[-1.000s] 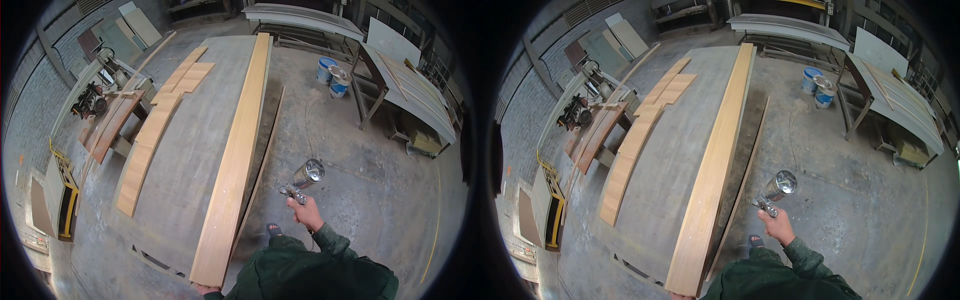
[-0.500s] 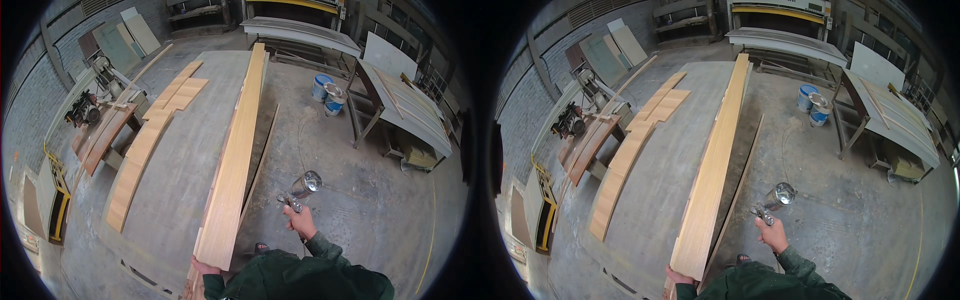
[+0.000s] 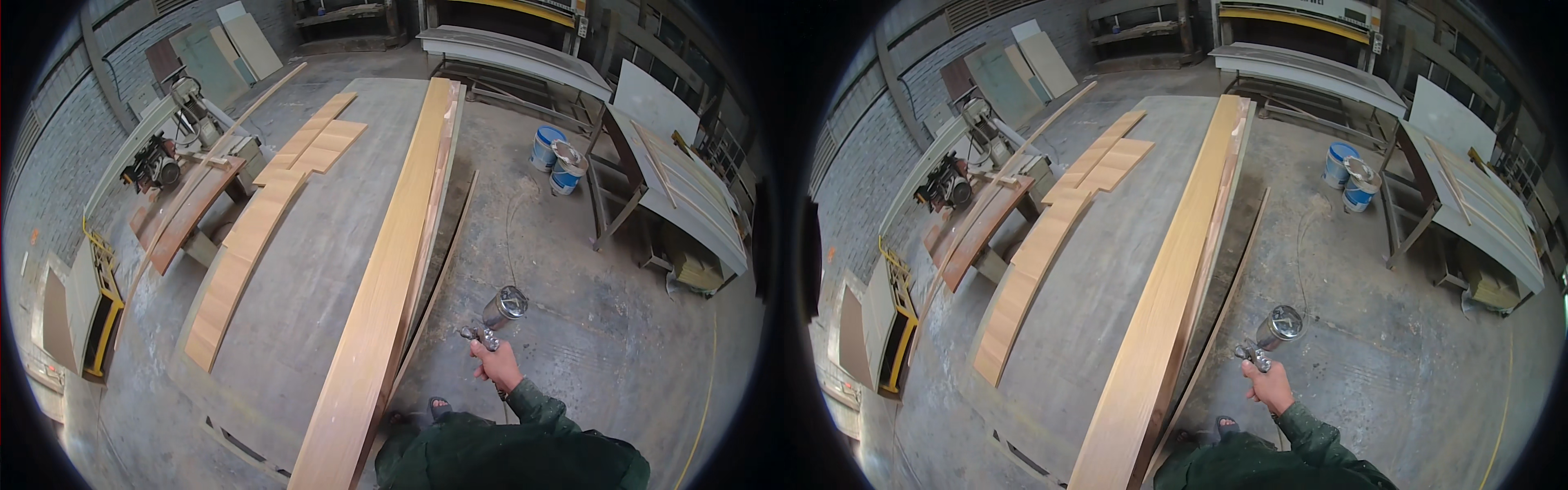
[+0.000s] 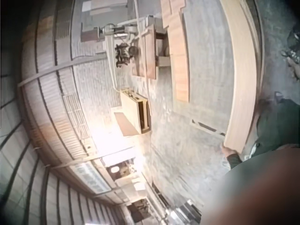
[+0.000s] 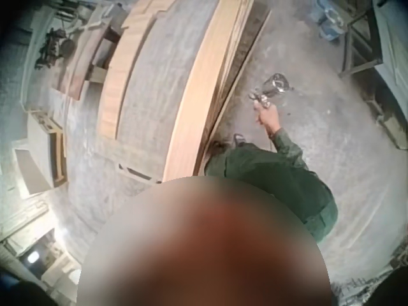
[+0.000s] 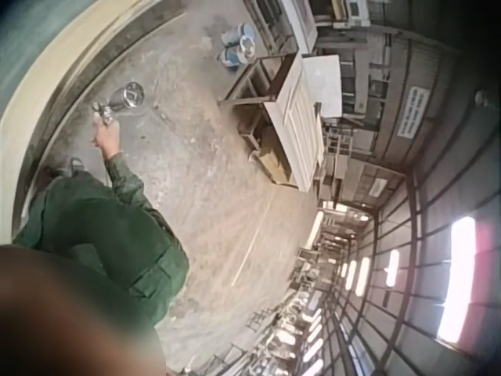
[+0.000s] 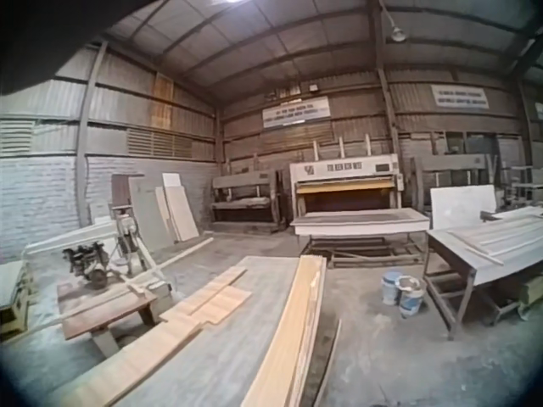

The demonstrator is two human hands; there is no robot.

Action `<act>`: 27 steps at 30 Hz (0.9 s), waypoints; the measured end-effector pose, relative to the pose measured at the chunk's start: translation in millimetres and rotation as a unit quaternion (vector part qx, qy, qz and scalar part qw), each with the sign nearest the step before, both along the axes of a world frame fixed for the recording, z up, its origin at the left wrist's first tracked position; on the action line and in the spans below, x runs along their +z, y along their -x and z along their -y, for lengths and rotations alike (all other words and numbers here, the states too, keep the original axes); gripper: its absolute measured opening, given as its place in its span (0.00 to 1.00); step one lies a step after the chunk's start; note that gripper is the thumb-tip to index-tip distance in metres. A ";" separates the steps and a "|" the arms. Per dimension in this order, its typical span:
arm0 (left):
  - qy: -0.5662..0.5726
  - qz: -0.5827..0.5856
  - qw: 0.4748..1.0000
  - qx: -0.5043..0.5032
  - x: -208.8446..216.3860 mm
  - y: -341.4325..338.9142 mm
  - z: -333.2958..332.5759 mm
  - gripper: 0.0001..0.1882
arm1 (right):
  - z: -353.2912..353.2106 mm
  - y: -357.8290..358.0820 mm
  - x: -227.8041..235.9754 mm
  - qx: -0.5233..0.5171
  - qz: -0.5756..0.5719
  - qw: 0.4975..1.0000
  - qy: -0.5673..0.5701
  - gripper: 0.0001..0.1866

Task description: Preparing a spray gun and applying varnish to long wooden planks in a factory.

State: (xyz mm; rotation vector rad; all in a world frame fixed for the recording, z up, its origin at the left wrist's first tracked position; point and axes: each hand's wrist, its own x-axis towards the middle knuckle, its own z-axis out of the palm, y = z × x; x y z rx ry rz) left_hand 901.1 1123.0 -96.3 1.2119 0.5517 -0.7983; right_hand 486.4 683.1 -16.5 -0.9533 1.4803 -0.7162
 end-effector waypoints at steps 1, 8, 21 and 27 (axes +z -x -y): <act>-0.033 0.002 0.999 0.012 9.3 4.5 -31.4 0.40 | -1.0 -7.9 -2.5 0.009 -0.011 1.000 -0.004 0.17; -0.128 0.010 0.991 0.034 40.0 10.7 -132.7 0.43 | -25.8 -54.3 11.6 0.031 -0.030 0.999 -0.015 0.17; 0.059 0.059 0.991 -0.107 -102.1 -216.7 75.7 0.42 | -80.5 -71.1 57.5 -0.013 -0.076 0.996 0.044 0.16; -0.117 0.040 0.992 -0.008 -93.3 -344.4 114.6 0.58 | -102.4 1.2 74.0 -0.155 -0.139 0.974 0.086 0.16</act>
